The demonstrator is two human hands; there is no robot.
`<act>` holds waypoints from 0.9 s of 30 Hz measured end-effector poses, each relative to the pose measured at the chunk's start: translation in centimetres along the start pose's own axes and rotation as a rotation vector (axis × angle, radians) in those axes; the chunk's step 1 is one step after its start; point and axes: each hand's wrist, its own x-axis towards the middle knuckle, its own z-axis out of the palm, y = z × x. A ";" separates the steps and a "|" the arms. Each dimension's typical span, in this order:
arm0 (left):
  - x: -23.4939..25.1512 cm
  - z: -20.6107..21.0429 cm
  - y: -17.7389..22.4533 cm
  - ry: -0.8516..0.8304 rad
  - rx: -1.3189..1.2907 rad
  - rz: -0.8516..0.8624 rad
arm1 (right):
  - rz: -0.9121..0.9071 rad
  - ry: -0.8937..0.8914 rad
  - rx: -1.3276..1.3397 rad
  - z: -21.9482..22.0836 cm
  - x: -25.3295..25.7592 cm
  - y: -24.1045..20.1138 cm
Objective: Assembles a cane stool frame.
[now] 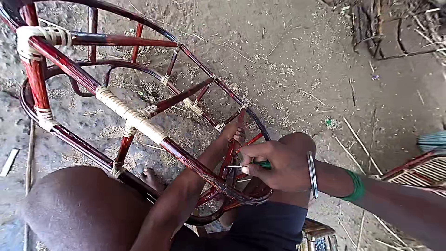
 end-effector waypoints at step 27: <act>-4.5 1.2 1.2 -0.905 0.008 -0.011 | -0.090 0.531 0.157 8.7 -0.6 2.8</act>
